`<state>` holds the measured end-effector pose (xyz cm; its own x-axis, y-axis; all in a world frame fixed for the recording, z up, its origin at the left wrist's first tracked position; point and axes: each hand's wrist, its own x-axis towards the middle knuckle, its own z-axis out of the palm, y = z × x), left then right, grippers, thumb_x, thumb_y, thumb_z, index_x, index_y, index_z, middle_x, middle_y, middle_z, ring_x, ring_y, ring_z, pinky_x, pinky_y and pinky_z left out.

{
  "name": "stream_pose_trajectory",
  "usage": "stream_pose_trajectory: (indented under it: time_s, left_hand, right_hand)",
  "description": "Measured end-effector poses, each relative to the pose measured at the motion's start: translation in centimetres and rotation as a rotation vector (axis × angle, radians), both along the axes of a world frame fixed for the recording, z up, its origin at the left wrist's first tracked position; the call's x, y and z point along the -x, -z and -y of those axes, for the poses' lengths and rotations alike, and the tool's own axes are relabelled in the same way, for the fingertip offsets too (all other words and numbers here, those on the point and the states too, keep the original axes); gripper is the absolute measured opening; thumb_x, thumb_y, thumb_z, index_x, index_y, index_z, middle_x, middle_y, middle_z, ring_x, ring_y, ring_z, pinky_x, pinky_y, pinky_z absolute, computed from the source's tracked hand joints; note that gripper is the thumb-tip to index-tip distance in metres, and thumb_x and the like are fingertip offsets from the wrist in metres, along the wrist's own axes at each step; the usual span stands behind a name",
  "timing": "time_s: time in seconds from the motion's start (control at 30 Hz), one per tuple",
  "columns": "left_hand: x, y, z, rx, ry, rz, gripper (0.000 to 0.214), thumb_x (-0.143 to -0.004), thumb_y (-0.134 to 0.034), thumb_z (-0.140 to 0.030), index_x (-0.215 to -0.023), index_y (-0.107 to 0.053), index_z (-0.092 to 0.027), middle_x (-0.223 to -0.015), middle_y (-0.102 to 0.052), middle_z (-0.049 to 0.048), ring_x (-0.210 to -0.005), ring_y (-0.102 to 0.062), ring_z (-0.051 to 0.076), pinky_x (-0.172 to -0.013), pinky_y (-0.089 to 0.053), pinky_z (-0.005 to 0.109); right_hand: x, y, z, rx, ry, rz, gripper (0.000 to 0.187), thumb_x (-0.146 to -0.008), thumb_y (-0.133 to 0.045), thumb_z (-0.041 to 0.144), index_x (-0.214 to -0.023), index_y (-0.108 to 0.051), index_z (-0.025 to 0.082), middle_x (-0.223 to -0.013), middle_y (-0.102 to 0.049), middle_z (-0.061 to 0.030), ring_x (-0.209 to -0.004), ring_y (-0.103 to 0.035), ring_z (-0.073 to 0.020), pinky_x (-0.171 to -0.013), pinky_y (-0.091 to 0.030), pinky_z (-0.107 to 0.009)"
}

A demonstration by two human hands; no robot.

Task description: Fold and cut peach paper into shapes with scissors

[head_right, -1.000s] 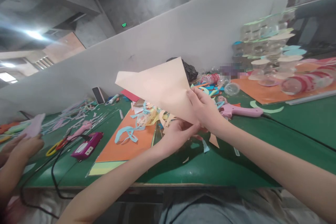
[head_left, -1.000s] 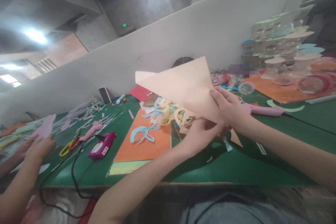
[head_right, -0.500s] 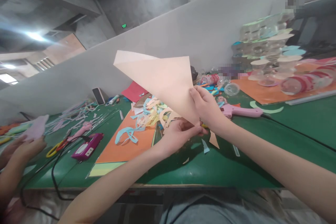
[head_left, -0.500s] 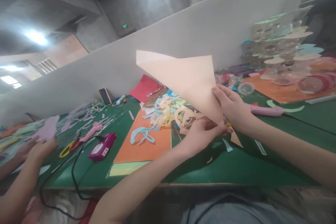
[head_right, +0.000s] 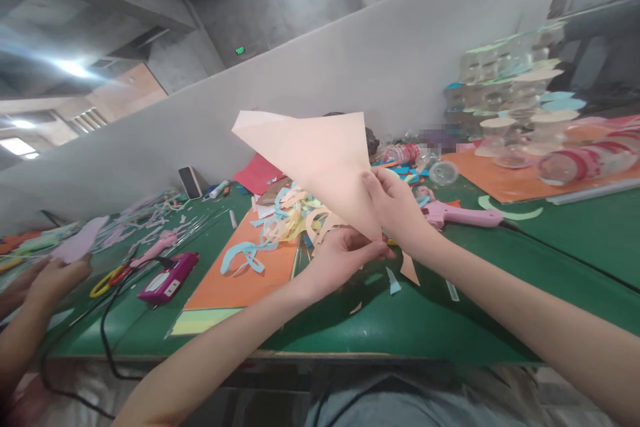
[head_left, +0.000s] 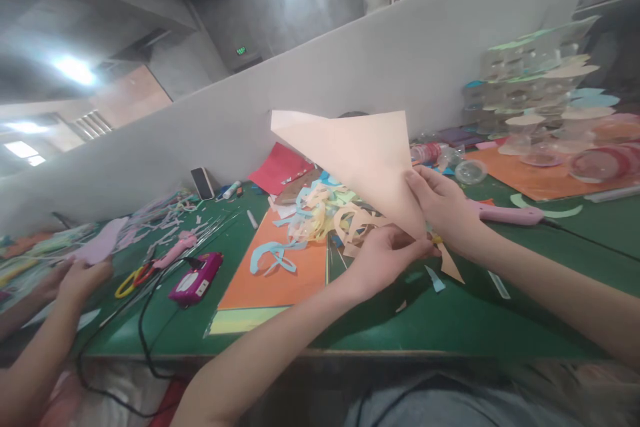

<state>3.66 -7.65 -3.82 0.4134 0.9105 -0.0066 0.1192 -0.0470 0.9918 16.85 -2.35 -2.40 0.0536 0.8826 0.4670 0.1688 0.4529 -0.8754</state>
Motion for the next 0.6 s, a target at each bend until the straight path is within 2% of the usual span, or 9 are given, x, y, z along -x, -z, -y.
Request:
stream_pose_trajectory:
  time_s: [0.13, 0.33, 0.6]
  left_hand:
    - [0.05, -0.01, -0.04, -0.041, 0.013, -0.065, 0.031, -0.084, -0.066, -0.041, -0.090, -0.076, -0.012, -0.097, -0.077, 0.0110, -0.094, -0.069, 0.022, -0.090, -0.051, 0.032]
    - [-0.08, 0.26, 0.00, -0.128, -0.062, -0.140, 0.036, -0.090, -0.057, -0.044, -0.078, -0.075, -0.015, -0.078, -0.075, 0.0060, -0.078, -0.067, 0.019, -0.082, -0.052, 0.030]
    - [-0.04, 0.76, -0.15, -0.121, 0.013, -0.097, 0.032, -0.089, -0.059, -0.038, -0.093, -0.078, -0.013, -0.097, -0.078, 0.0090, -0.094, -0.069, 0.022, -0.087, -0.050, 0.030]
  right_hand:
    - [0.01, 0.02, 0.05, -0.011, 0.005, 0.035, 0.039, -0.093, -0.048, 0.056, -0.072, -0.048, 0.023, -0.062, -0.045, 0.0018, -0.056, -0.041, -0.0146, -0.052, -0.032, -0.029]
    - [0.20, 0.25, 0.08, -0.002, 0.012, 0.072, 0.035, -0.095, -0.044, 0.051, -0.073, -0.045, 0.024, -0.060, -0.041, 0.0039, -0.054, -0.041, -0.0145, -0.054, -0.032, -0.030]
    - [0.41, 0.74, 0.22, -0.073, 0.071, 0.181, 0.030, -0.099, -0.038, 0.038, -0.073, -0.036, 0.024, -0.061, -0.036, 0.0044, -0.055, -0.036, -0.0138, -0.053, -0.029, -0.029]
